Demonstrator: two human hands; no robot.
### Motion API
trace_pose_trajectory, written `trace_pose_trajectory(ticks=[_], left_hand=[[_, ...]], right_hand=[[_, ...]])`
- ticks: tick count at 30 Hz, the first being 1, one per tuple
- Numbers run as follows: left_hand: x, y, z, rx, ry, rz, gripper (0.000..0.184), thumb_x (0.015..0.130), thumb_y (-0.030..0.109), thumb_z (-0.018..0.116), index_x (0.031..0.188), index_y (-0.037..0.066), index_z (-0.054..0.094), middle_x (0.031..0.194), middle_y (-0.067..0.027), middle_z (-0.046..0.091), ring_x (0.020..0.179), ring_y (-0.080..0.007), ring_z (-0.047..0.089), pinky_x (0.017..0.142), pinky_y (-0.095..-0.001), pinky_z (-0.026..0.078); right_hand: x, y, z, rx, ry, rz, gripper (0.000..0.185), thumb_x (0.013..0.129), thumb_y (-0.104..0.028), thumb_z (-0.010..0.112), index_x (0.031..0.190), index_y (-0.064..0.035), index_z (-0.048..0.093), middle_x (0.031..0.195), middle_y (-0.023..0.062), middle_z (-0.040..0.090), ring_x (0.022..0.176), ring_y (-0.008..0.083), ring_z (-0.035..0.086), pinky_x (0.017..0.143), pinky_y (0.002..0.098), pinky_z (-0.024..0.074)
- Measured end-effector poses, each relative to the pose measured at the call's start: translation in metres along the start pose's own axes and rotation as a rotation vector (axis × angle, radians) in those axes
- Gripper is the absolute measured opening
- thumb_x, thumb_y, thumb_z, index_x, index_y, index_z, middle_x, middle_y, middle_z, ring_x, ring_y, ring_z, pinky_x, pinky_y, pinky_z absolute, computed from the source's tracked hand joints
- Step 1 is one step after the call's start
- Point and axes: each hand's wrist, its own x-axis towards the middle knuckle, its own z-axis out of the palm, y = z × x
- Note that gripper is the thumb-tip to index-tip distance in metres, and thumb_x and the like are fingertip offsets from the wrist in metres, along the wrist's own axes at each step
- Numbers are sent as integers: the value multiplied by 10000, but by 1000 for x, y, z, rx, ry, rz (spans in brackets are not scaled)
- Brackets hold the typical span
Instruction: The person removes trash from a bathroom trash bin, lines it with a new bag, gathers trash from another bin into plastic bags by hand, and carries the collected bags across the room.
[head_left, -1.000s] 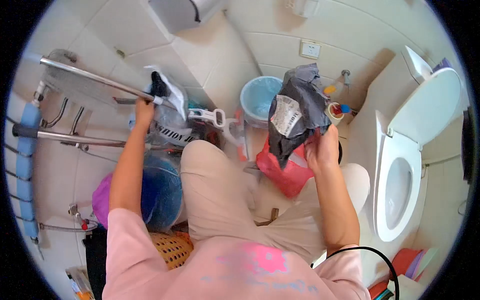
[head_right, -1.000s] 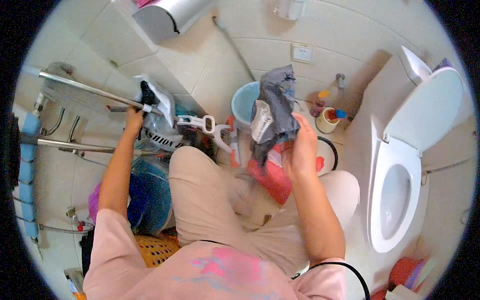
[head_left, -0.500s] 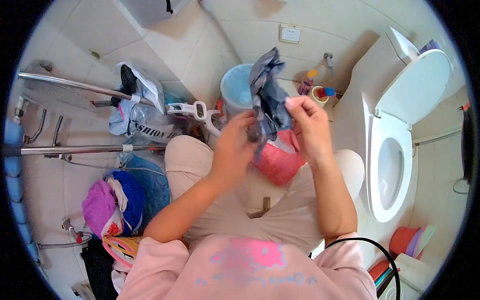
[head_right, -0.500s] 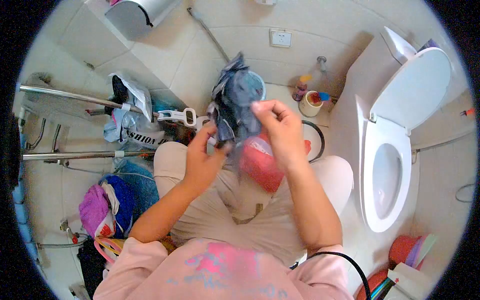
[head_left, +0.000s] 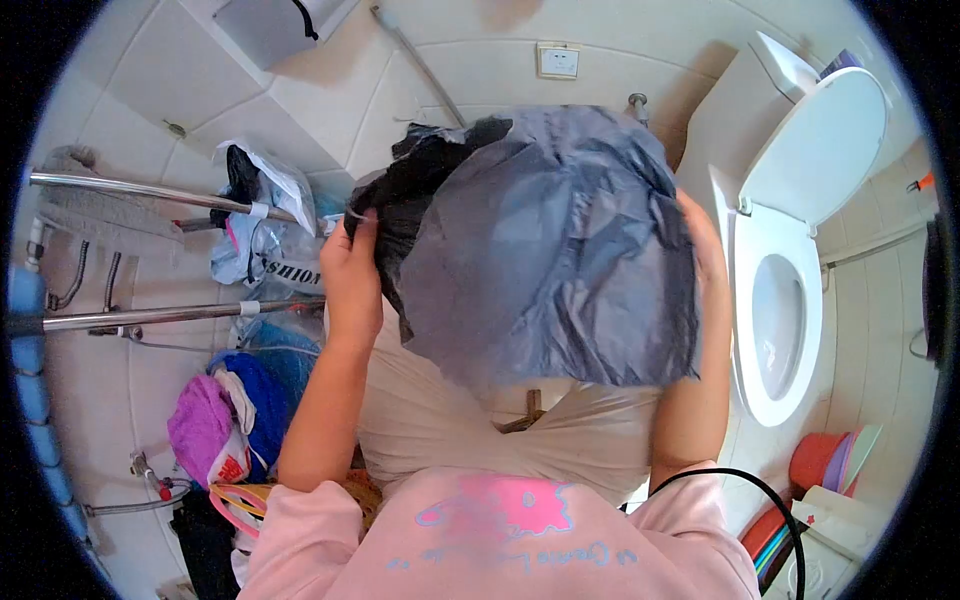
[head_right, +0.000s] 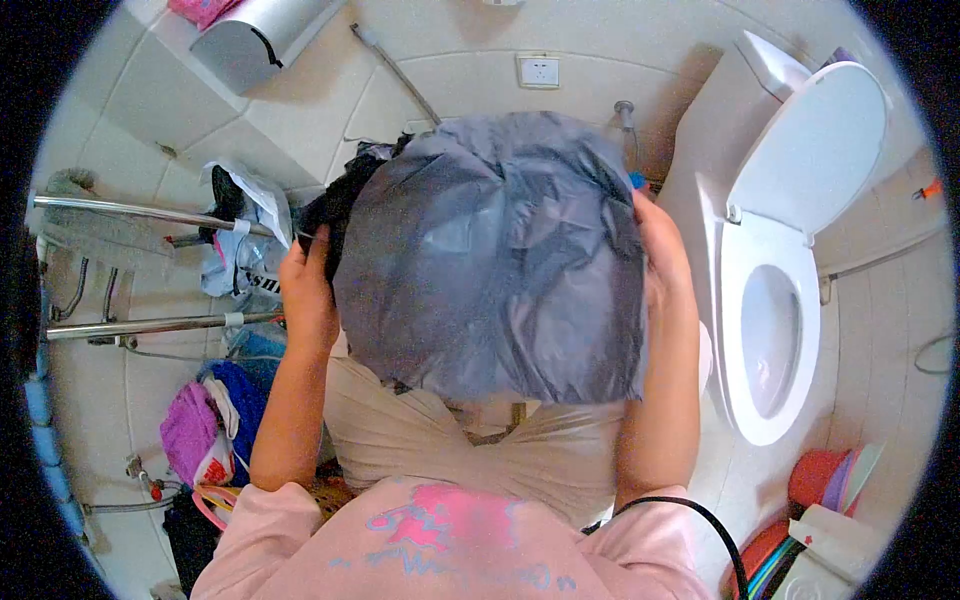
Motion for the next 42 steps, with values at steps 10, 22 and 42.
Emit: trace_pose_trajectory(ticks=[10,22,42], left_hand=[[-17,16,51,260,-100,180,235,1004,213,464,1031,-6,543,862,-52,557,855,-130,485,801,-277,408],[-14,46,55,1140,167,872,412,762,8,708,1098,50,472,989,-153,586,879,-391,579,789,-461,455],[75,-83,115,1247,-981,706,379,876,112,552,1248,38,562,1300,-200,541,1218,-361,490,1049,-417,372]], right_hand=[[-49,49,87,-428,-132,-391,548,857,-160,644,1313,-62,356,1040,95,632,909,191,595,792,371,492],[-67,9,56,-1022,-196,-818,286,725,130,515,977,17,591,1313,183,497,954,364,621,828,403,497],[-70,36,49,-1131,-239,-1119,176,726,-66,611,873,29,625,1249,123,598,835,236,597,714,349,507]])
